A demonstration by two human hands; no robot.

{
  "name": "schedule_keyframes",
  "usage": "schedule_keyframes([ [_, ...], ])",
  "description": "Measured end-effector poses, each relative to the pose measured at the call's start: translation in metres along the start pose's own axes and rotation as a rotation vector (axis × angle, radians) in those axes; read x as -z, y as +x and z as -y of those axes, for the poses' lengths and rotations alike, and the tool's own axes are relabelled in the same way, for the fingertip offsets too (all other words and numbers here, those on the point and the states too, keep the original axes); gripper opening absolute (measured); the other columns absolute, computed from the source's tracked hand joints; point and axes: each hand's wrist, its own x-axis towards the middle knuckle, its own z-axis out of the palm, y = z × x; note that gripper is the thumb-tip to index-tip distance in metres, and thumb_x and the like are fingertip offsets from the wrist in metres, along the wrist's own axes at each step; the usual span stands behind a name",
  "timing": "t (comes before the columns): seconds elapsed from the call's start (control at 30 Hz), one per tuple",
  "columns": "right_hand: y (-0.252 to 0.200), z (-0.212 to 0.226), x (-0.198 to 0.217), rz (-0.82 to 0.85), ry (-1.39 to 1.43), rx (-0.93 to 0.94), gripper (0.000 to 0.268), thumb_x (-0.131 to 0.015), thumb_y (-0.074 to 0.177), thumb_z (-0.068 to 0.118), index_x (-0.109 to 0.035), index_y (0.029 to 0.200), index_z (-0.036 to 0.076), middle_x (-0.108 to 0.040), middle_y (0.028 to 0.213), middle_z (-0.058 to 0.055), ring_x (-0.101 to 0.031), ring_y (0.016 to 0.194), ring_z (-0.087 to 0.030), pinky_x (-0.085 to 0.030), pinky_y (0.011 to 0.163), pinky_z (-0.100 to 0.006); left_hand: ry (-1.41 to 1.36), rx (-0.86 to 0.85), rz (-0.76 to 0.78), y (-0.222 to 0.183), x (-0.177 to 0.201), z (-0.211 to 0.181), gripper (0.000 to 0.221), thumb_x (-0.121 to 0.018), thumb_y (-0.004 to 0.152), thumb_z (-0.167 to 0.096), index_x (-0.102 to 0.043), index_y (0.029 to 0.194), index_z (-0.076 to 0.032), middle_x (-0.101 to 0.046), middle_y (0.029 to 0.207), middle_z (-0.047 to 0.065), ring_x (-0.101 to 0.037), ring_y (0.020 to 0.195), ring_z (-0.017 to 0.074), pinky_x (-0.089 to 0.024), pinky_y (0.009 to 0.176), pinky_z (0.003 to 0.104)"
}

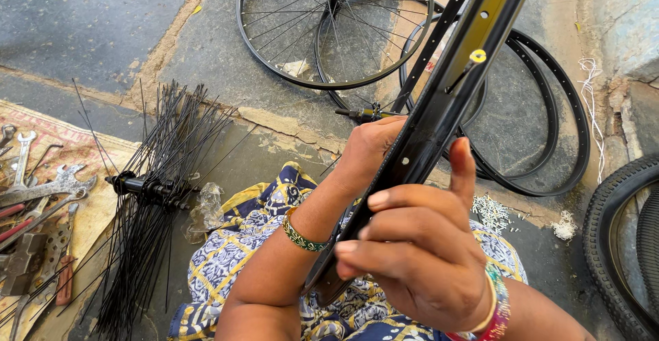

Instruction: The person inserts spokes into a bicycle wheel rim and hub by hand while sitting on the ground, then threads and tightens nuts onto the ends of the spokes.

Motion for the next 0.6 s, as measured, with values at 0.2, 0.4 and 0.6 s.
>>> schedule_keyframes([
  [0.2, -0.002, 0.000, -0.018, -0.212, -0.022, -0.040, 0.027, -0.088, 0.081, 0.037, -0.066, 0.086, 0.022, -0.057, 0.086, 0.006, -0.062, 0.102, -0.018, -0.023, 0.121, -0.057, -0.180, 0.187, 0.028, -0.004, 0.001, 0.012, 0.024, -0.059, 0.098, -0.006, -0.074, 0.117, -0.010, -0.069, 0.092, -0.005, -0.063, 0.078, 0.0059, -0.052, 0.064, 0.021],
  [0.4, -0.002, -0.009, -0.019, -0.225, -0.026, 0.015, 0.013, -0.081, 0.091, 0.018, -0.072, 0.101, 0.017, -0.055, 0.090, 0.000, -0.061, 0.099, -0.023, -0.033, 0.121, -0.058, -0.872, 0.520, -0.034, -0.035, 0.011, 0.032, 0.020, -0.050, 0.115, -0.020, -0.063, 0.110, -0.005, -0.053, 0.084, -0.005, -0.051, 0.074, 0.0068, -0.043, 0.062, 0.023],
  [0.6, 0.005, -0.013, -0.020, -0.230, 0.042, 0.024, 0.016, -0.077, 0.096, 0.014, -0.069, 0.109, 0.015, -0.055, 0.094, -0.002, -0.061, 0.102, -0.024, -0.033, 0.123, -0.058, -0.420, 0.284, -0.144, -0.120, 0.056, -0.016, 0.056, -0.056, 0.103, -0.032, -0.045, 0.150, -0.002, -0.058, 0.141, 0.009, -0.057, 0.131, 0.0152, -0.046, 0.110, 0.029],
])
